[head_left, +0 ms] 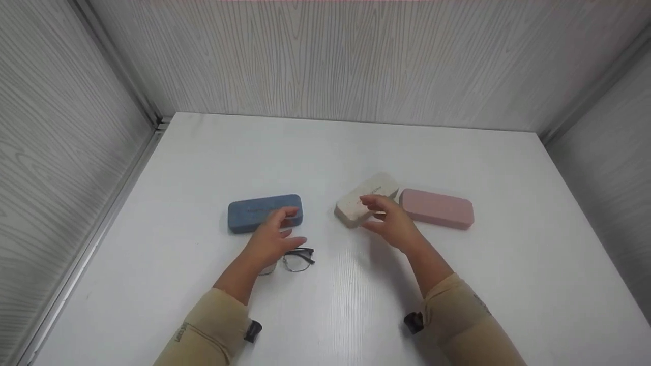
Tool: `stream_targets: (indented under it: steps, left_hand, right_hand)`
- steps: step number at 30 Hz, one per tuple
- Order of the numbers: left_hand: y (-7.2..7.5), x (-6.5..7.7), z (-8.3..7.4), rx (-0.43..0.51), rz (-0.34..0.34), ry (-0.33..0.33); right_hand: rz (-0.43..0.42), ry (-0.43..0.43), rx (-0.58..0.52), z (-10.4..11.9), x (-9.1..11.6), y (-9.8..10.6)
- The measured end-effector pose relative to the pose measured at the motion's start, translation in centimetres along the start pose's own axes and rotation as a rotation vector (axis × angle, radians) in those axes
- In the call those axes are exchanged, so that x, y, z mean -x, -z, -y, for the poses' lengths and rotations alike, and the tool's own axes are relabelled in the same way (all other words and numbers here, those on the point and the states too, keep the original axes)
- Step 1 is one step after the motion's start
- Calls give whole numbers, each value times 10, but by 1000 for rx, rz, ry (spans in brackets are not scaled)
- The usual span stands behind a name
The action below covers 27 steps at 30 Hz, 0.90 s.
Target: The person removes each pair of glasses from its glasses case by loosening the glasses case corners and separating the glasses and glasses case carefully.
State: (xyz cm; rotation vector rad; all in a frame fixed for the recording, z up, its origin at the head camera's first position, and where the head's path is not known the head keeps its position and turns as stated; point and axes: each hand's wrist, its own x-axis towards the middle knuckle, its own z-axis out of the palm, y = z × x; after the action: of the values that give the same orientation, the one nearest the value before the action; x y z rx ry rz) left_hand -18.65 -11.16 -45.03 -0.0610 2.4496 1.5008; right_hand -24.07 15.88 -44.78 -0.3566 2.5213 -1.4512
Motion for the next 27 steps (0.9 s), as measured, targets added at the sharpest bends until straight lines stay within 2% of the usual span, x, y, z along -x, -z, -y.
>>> stream_targets:
  steps: [10, 16, 22, 27]
  left_hand:
    - [-31, -24, -14, 30, 34, -56]
    - [-49, -44, -22, 15, 31, -63]
    - [-60, -59, -22, -25, -5, -25]
    - [-66, -66, -19, -14, -23, 7]
  right_hand:
    - [-126, -120, -11, -18, -20, 41]
    - [-184, -195, 21, -22, -33, 53]
    - [-171, -195, 158, -28, -45, 52]
    - [-123, -228, 260, -30, -52, 49]
